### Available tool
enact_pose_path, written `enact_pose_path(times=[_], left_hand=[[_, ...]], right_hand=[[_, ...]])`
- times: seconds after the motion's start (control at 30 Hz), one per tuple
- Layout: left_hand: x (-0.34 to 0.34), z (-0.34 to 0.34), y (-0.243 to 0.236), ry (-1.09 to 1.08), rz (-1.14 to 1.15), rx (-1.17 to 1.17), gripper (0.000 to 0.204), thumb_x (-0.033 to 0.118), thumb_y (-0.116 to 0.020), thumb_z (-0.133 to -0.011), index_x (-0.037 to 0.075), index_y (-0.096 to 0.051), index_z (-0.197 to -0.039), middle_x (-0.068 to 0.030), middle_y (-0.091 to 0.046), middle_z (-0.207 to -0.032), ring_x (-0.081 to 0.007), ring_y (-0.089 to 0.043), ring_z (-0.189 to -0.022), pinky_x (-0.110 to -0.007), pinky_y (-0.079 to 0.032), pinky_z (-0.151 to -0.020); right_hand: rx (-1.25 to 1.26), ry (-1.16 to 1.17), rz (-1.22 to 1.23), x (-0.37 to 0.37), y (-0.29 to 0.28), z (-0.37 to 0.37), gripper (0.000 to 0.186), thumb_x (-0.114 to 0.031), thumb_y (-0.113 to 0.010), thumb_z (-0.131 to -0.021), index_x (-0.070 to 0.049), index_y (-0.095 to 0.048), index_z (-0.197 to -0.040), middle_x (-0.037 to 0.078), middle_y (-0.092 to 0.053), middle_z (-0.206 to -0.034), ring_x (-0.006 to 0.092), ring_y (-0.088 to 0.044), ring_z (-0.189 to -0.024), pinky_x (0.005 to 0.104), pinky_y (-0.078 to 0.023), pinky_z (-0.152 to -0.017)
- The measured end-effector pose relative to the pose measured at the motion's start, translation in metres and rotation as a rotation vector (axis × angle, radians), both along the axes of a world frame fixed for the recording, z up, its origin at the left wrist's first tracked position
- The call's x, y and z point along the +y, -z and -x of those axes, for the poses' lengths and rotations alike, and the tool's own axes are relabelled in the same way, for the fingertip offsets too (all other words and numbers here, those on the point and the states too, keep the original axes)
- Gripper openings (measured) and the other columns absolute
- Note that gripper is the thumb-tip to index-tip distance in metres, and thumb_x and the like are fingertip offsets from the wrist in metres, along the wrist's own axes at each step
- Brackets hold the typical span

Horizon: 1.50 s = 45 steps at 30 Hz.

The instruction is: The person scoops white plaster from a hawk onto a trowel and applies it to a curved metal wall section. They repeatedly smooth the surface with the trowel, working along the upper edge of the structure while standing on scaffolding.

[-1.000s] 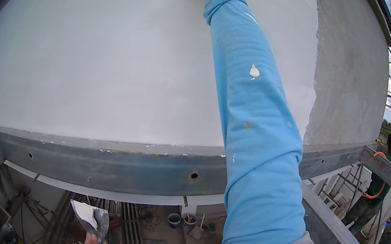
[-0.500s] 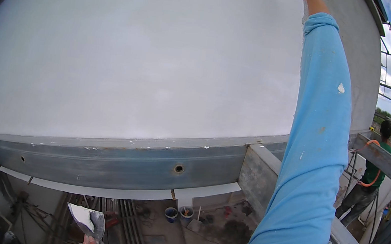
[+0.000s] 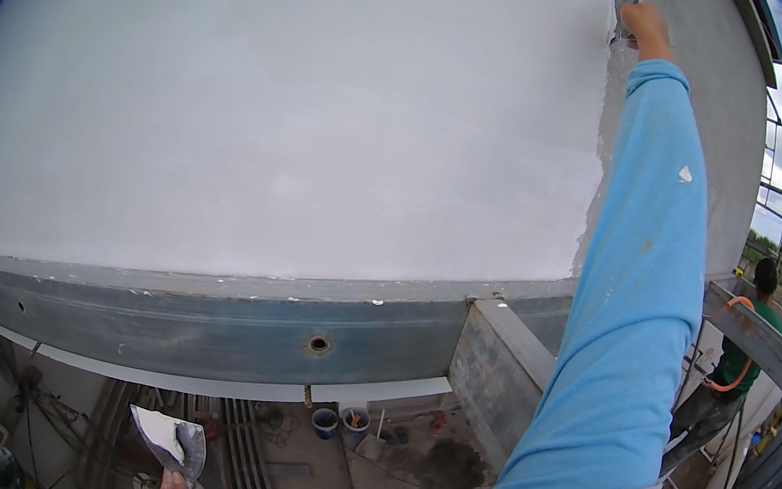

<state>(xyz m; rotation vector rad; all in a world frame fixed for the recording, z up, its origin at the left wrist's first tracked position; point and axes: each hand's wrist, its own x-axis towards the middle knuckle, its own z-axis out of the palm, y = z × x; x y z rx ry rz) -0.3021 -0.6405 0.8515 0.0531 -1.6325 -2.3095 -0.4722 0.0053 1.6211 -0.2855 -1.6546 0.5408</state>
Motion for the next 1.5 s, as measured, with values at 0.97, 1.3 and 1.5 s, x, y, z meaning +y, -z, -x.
enact_pose_path(times=[0.97, 1.3, 1.5], left_hand=[[-0.02, 0.007, 0.022, 0.052, -0.034, -0.076, 0.02, 0.033, -0.047, -0.102, 0.015, -0.043, -0.096, -0.0022, -0.047, -0.064, -0.0126, -0.045, -0.049, -0.025, -0.037, -0.042], [-0.004, -0.002, -0.005, 0.004, 0.008, -0.068, 0.019, 0.032, -0.047, -0.103, 0.014, -0.046, -0.097, -0.001, -0.049, -0.066, -0.0101, -0.045, -0.048, -0.024, -0.035, -0.04], [-0.013, -0.007, -0.001, -0.017, 0.07, -0.015, 0.02, 0.032, -0.046, -0.103, 0.013, -0.048, -0.098, -0.0029, -0.052, -0.068, -0.012, -0.048, -0.05, -0.025, -0.038, -0.043]], right_hand=[[0.032, -0.032, -0.039, 0.0, -0.007, -0.01, 0.049, -0.047, -0.055, -0.093, -0.001, -0.068, -0.104, 0.012, -0.069, -0.1, 0.0251, -0.067, -0.078, 0.0361, -0.058, -0.06], [-0.03, 0.013, -0.012, -0.032, 0.014, 0.004, 0.052, -0.048, -0.051, -0.094, 0.0, -0.066, -0.107, 0.013, -0.067, -0.1, 0.0248, -0.066, -0.078, 0.036, -0.056, -0.06], [0.095, 0.292, -0.234, -0.1, 0.017, 0.028, 0.045, -0.041, -0.048, -0.097, -0.001, -0.066, -0.106, 0.011, -0.068, -0.091, 0.0224, -0.065, -0.066, 0.0319, -0.052, -0.055]])
